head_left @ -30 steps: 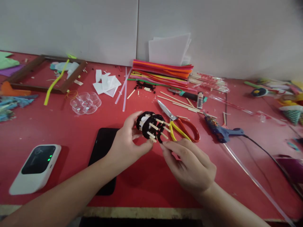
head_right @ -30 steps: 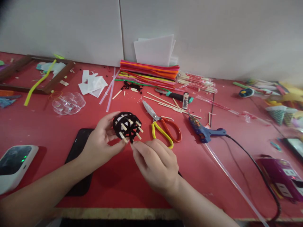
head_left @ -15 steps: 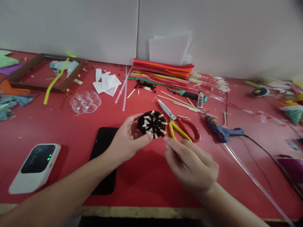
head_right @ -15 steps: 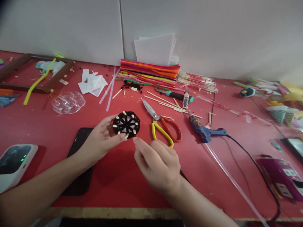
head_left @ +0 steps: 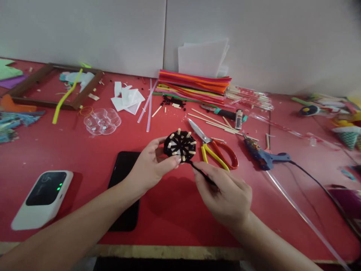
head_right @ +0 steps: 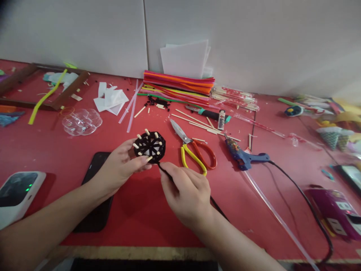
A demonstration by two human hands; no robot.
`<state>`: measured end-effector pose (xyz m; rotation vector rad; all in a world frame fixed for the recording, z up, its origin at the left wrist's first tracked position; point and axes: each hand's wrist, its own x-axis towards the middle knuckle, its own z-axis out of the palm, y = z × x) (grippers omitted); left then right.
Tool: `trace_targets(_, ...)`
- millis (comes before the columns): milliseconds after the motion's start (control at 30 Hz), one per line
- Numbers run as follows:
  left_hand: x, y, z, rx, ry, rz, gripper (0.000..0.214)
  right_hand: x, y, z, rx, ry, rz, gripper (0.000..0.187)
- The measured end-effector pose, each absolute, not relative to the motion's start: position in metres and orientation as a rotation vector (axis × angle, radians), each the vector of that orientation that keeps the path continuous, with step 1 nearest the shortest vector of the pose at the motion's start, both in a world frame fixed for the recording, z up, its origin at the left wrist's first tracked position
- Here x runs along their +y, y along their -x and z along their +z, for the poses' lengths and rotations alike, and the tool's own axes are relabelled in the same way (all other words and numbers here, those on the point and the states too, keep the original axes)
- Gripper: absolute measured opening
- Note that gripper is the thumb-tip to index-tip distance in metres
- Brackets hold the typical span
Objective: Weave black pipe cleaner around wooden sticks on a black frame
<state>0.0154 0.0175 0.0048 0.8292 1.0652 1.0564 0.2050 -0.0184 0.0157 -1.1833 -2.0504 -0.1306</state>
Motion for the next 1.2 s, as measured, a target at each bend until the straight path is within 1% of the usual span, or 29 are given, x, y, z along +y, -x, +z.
trace_targets(433, 0.017, -0.017, 0.008, 1.136, -0.891, 1.073, 0.060, -0.015, -0.204, 0.013, -2.158, 0.965, -0.012, 0.016)
trace_targets(633, 0.017, -0.016, 0.009, 1.144, -0.887, 1.062, 0.056, -0.016, -0.202, 0.009, -2.183, 0.892, 0.107, 0.019)
trace_targets(733, 0.018, -0.015, 0.007, 1.160, -0.889, 1.067, 0.053, -0.017, -0.200, 0.013, -2.167, 0.906, 0.218, 0.022)
trace_targets(833, 0.018, -0.015, 0.005, 1.163, -0.916, 1.082, 0.056, -0.017, -0.199, 0.019, -2.055, 0.950, 0.327, 0.017)
trace_targets(900, 0.016, -0.016, 0.003, 1.138, -0.962, 1.088, 0.058, -0.017, -0.200, 0.021, -1.977, 1.006, 0.305, 0.011)
trace_targets(967, 0.014, -0.018, 0.003, 1.110, -1.024, 1.089, 0.058, -0.017, -0.201, 0.022, -1.928, 1.061, 0.214, 0.009)
trace_targets(1067, 0.010, -0.019, 0.003, 1.106, -1.096, 1.074, 0.059, -0.017, -0.205, 0.020, -1.949, 1.018, 0.048, 0.016)
trace_targets(1200, 0.007, -0.017, 0.002, 1.129, -1.124, 1.038, 0.065, -0.018, -0.208, 0.017, -2.038, 0.970, -0.034, 0.018)
